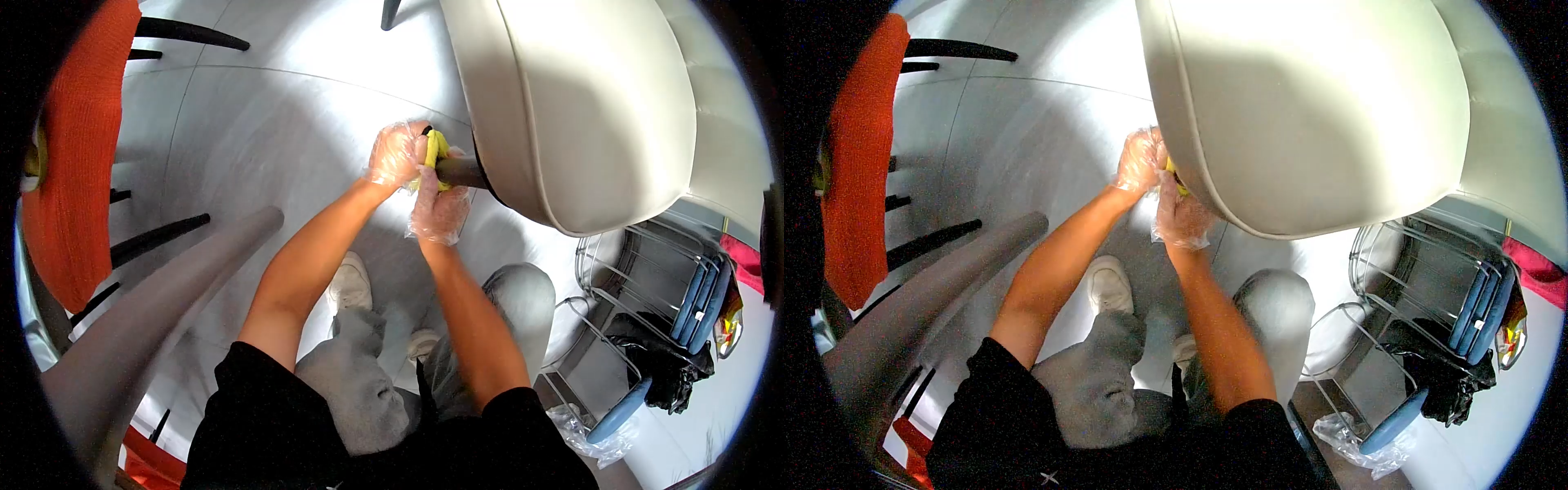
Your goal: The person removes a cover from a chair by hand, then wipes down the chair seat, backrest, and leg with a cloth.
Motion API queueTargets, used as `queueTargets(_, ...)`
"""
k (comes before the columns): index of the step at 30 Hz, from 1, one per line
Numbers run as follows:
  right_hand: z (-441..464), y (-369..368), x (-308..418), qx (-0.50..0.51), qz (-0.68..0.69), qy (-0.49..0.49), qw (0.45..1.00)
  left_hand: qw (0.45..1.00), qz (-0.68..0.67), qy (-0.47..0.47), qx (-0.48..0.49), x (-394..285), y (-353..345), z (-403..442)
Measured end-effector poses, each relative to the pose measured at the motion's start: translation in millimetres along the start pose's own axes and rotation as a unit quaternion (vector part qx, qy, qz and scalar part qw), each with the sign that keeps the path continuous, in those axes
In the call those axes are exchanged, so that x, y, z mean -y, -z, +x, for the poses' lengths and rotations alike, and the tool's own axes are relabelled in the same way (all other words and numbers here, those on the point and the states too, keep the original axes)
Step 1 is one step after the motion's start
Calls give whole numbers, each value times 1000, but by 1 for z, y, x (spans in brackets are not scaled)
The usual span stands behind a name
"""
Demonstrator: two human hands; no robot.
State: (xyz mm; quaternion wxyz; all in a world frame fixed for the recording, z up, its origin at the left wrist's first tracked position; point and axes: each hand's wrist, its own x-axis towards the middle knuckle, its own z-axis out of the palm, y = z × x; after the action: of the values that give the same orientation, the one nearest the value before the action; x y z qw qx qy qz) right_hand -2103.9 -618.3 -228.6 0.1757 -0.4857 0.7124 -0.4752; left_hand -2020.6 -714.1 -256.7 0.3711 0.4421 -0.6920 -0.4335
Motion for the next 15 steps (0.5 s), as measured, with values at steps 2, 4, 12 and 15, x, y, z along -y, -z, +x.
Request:
queueTargets(2, -9, -10, -24, 7, 13, -10, 1000, 1000, 25, 6, 16, 6, -2, -1)
queueTargets(4, -11, -12, -30, 20, -28, 28, 999, 997, 72, 18, 35, 21, -6, -6)
queueTargets(12, -26, -36, -88, 99, 19, -98, 990, 944, 263, 149, 136, 79, -28, -15)
queueTargets(15, -24, -36, -100, 186, -49, -178, 965, 905, 332, 196, 181, 58, -18, -15)
